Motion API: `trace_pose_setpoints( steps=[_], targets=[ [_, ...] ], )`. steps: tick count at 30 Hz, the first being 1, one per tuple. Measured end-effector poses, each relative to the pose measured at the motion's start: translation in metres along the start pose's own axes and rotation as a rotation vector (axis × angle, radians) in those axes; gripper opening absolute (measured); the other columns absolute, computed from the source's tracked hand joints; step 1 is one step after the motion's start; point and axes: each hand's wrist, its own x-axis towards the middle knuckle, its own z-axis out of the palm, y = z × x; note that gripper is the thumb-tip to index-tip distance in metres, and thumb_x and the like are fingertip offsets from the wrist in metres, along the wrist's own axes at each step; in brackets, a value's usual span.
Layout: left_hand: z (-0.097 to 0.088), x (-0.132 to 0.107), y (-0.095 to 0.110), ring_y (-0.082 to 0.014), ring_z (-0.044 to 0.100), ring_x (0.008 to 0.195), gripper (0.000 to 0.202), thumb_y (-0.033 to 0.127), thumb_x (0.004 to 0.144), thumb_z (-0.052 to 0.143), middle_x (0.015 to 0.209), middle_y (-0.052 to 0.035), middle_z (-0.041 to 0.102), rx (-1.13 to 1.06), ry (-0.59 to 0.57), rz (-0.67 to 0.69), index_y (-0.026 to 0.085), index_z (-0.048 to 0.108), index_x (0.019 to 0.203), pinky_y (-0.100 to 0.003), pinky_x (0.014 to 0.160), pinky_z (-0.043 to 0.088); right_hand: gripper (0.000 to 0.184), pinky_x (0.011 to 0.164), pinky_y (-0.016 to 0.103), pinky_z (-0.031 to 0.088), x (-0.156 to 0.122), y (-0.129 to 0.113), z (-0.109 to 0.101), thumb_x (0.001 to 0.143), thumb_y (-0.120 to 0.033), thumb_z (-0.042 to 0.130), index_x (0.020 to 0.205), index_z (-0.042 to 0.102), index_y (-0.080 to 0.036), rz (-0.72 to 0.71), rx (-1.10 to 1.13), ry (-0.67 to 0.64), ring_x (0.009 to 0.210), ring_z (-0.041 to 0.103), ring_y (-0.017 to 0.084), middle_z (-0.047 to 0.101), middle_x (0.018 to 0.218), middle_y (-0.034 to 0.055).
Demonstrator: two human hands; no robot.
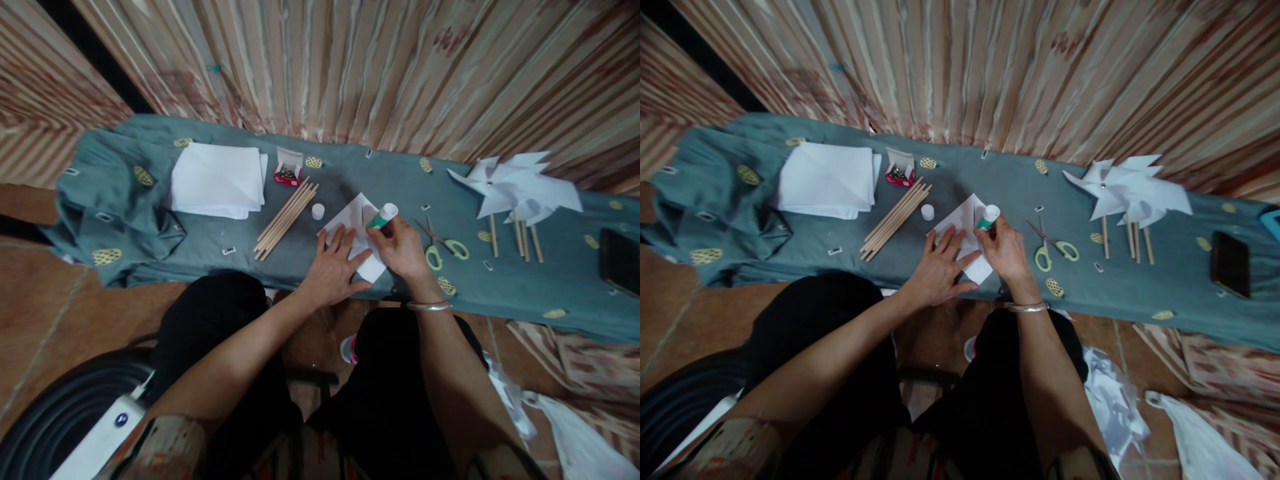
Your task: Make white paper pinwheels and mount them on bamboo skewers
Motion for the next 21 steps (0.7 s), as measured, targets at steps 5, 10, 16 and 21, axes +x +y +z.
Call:
trace_pose_setpoints(
  steps=[5, 10, 16, 21],
  targets=[
    [0.0011, -0.0004, -0.0005, -0.0404, 0.026, 0.143, 0.069, 0.069, 0.082, 0.049, 0.152, -0.0158, 0.037, 0.006, -0.002, 0.001, 0.028, 0.050, 0.137, -0.065, 0.111, 0.018, 0.025, 0.063, 0.034, 0.044, -0.0007, 0.0012, -0.0007, 0.084, -0.040, 0.056, 0.095, 0.062, -0.019, 0.017, 0.009, -0.013, 0.067, 0.062, 0.024, 0.069, 0.075, 0.0065],
    [0.0011, -0.0003, -0.0007, -0.0414, 0.025, 0.143, 0.070, 0.070, 0.082, 0.047, 0.152, -0.0171, 0.037, 0.015, -0.006, 0.009, 0.027, 0.049, 0.138, -0.066, 0.110, 0.019, 0.024, 0.062, 0.035, 0.044, -0.0021, 0.0035, -0.0015, 0.083, -0.039, 0.057, 0.094, 0.062, -0.019, 0.020, 0.004, -0.001, 0.065, 0.061, 0.023, 0.068, 0.074, 0.0063],
    [0.0007, 0.0001, -0.0008, -0.0418, 0.025, 0.143, 0.071, 0.070, 0.082, 0.046, 0.152, -0.0183, 0.036, 0.017, -0.020, 0.006, 0.027, 0.048, 0.138, -0.066, 0.110, 0.018, 0.024, 0.063, 0.034, 0.044, -0.0049, 0.0029, -0.0032, 0.083, -0.040, 0.056, 0.094, 0.062, -0.019, 0.020, 0.045, -0.027, 0.066, 0.062, 0.023, 0.068, 0.074, 0.0054],
    [0.0022, -0.0002, -0.0009, -0.0403, 0.025, 0.143, 0.071, 0.070, 0.082, 0.047, 0.153, -0.0163, 0.036, 0.000, -0.002, 0.004, 0.027, 0.049, 0.138, -0.066, 0.111, 0.017, 0.024, 0.062, 0.033, 0.044, -0.0068, 0.0022, -0.0036, 0.083, -0.041, 0.055, 0.093, 0.062, -0.020, 0.016, 0.058, -0.023, 0.065, 0.062, 0.022, 0.068, 0.073, 0.0049]
  ],
)
